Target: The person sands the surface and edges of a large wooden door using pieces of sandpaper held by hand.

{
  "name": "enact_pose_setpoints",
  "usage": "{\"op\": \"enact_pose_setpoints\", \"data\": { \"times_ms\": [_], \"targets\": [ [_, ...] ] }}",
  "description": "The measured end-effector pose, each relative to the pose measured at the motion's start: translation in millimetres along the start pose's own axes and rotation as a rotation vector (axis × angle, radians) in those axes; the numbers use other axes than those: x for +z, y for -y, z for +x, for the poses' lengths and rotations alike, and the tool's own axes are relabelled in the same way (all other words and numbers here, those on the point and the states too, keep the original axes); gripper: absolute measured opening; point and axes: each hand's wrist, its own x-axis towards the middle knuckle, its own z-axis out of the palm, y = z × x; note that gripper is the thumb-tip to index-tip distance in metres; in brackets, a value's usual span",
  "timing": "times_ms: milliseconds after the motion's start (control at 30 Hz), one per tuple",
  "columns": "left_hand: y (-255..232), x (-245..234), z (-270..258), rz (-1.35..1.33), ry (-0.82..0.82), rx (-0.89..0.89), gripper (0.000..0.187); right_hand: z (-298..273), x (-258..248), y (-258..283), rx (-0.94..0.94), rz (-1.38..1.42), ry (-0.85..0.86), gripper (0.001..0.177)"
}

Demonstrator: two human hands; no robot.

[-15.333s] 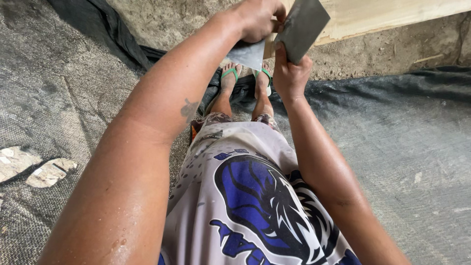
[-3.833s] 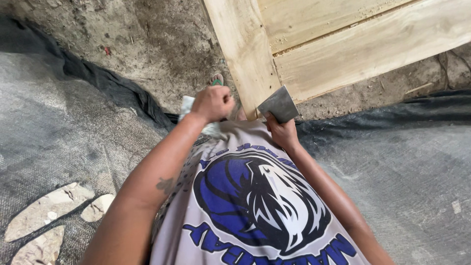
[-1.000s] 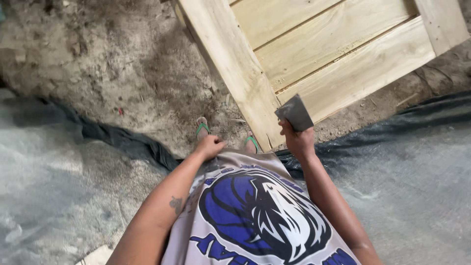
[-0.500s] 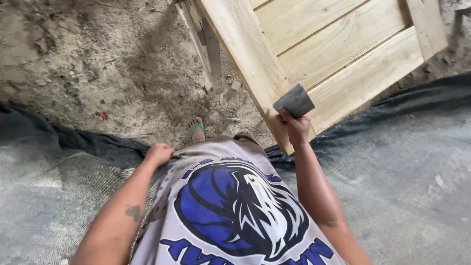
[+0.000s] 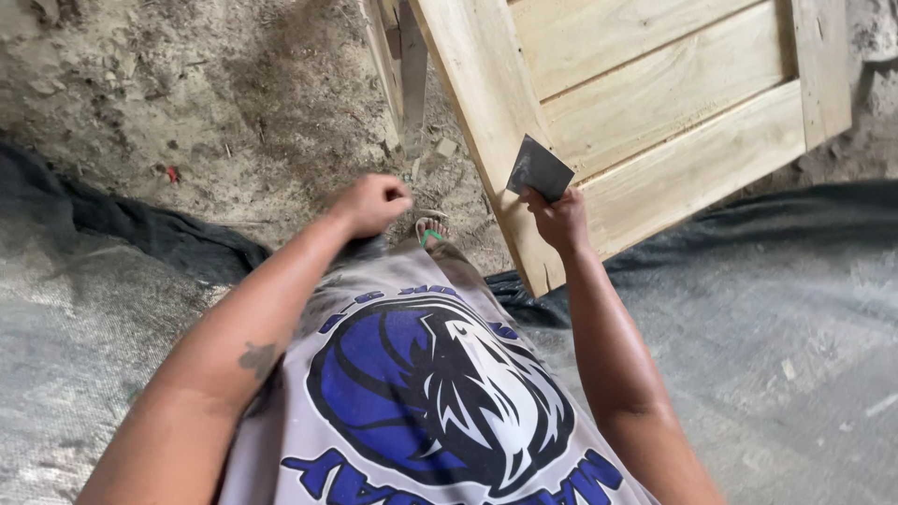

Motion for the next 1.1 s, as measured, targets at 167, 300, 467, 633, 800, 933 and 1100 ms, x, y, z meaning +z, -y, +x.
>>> {"op": "enact_pose_setpoints", "data": {
  "times_ms": [167, 300, 467, 633, 800, 933, 1100],
  "targets": [
    [-100, 26, 31, 0.08, -0.03, 0.019, 0.026, 14, -13, -7, -0.131, 0.038, 0.122, 0.011],
    [-130, 55, 59, 0.061, -0.085, 0.017, 0.033, 22, -21, -14, -0.295, -0.12, 0.167, 0.009],
    [-152, 79, 84, 0.183, -0.031, -0.146, 0.025, 36, -29, -23, -0.35, -0.11, 0.269, 0.013],
    [-169, 77, 86, 0.318, 0.075, -0.272, 0.023, 37, -25, -40, -0.302, -0.062, 0.273, 0.01],
    [-170, 78, 86, 0.364, -0.027, -0.196, 0.027, 37, -25, -47, -0.326, -0.045, 0.299, 0.01],
    [-161, 88, 85, 0.366, -0.094, -0.156, 0.03, 41, -23, -50, -0.241, -0.046, 0.342, 0.011],
    [-165, 94, 88, 0.415, -0.116, -0.148, 0.025, 39, -23, -52, -0.24, -0.095, 0.299, 0.01]
  ]
}}
